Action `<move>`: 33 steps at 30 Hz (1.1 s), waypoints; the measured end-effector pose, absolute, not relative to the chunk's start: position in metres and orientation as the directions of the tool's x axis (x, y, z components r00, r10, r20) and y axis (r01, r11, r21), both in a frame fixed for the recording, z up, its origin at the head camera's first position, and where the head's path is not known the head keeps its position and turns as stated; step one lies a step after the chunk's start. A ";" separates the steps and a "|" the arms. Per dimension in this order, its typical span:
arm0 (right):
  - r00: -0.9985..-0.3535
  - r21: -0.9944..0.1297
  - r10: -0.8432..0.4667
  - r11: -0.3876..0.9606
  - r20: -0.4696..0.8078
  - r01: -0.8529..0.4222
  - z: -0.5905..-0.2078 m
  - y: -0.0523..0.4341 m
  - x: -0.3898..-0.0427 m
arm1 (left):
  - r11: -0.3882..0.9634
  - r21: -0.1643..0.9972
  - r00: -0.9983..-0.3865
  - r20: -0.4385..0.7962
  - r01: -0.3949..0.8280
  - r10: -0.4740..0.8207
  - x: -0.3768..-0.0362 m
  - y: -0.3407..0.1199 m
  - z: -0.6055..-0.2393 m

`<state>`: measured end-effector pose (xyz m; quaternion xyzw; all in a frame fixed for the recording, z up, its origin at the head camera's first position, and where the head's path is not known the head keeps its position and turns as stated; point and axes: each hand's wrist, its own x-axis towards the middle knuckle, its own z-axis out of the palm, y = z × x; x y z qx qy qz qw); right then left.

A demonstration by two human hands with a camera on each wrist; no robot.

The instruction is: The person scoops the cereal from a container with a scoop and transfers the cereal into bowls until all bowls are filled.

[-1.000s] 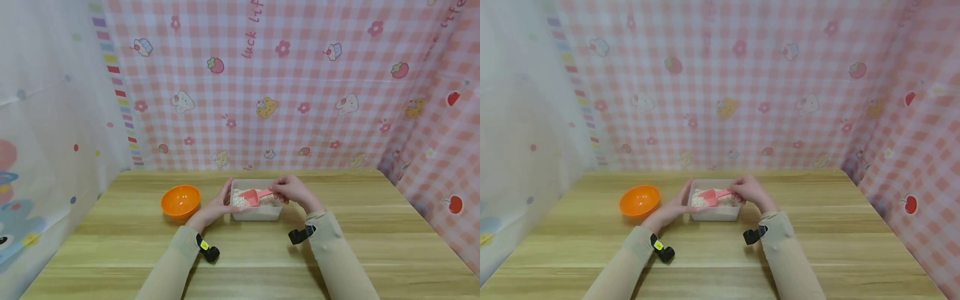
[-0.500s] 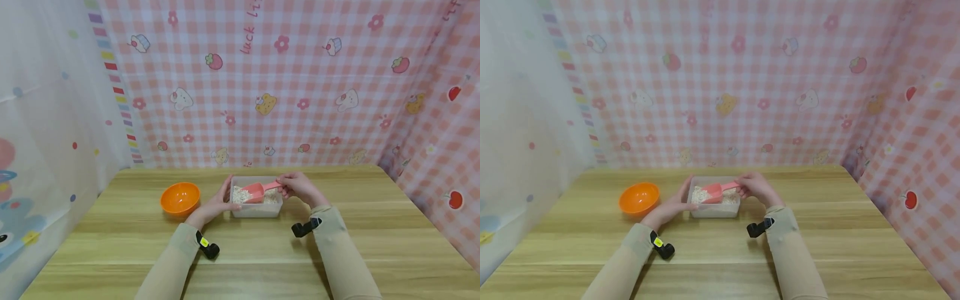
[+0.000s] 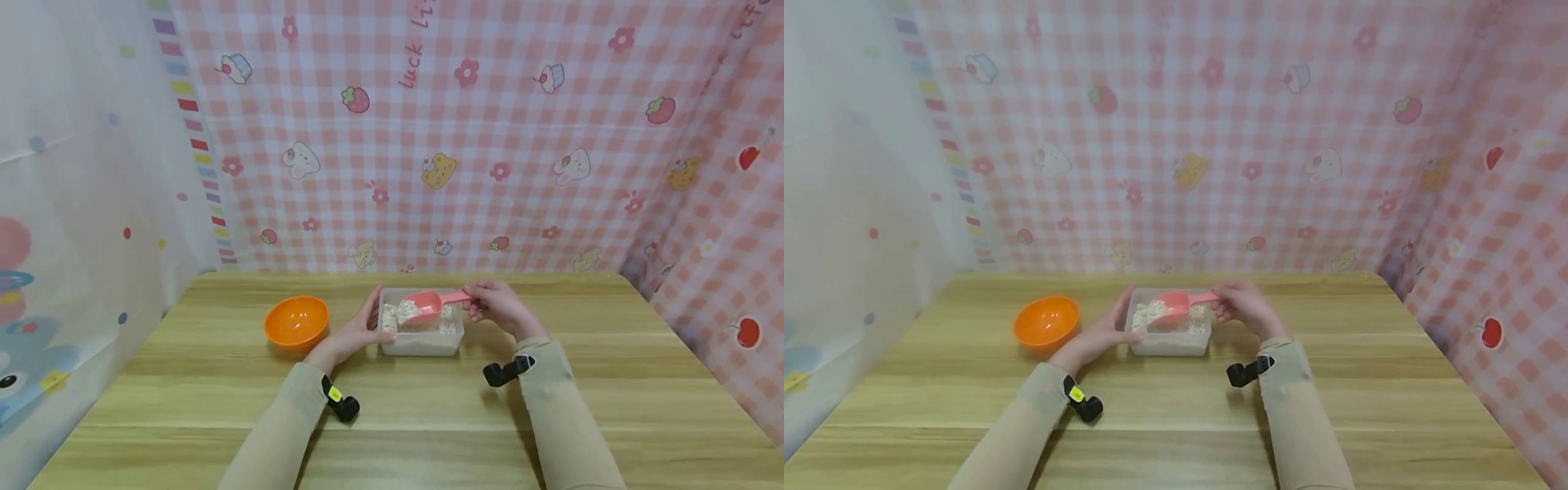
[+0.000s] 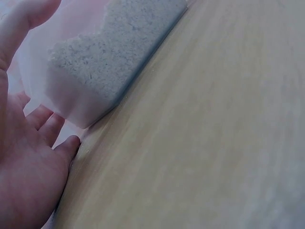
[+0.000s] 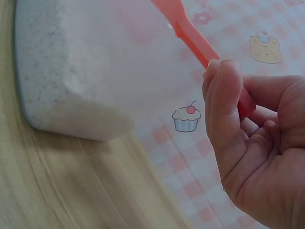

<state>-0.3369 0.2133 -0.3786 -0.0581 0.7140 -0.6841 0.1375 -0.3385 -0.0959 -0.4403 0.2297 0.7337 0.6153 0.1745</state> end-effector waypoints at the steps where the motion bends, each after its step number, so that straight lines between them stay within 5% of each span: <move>1: -0.958 -0.993 -0.265 0.050 -0.112 0.103 -0.378 0.214 -0.337 | 0.137 0.983 -0.833 0.027 0.123 0.553 -0.339 -0.096 -0.440; 33: -0.975 -0.988 -0.212 -0.123 -0.067 0.094 -0.374 0.227 -0.337 | 0.118 0.984 -0.825 0.043 0.131 0.563 -0.337 -0.095 -0.439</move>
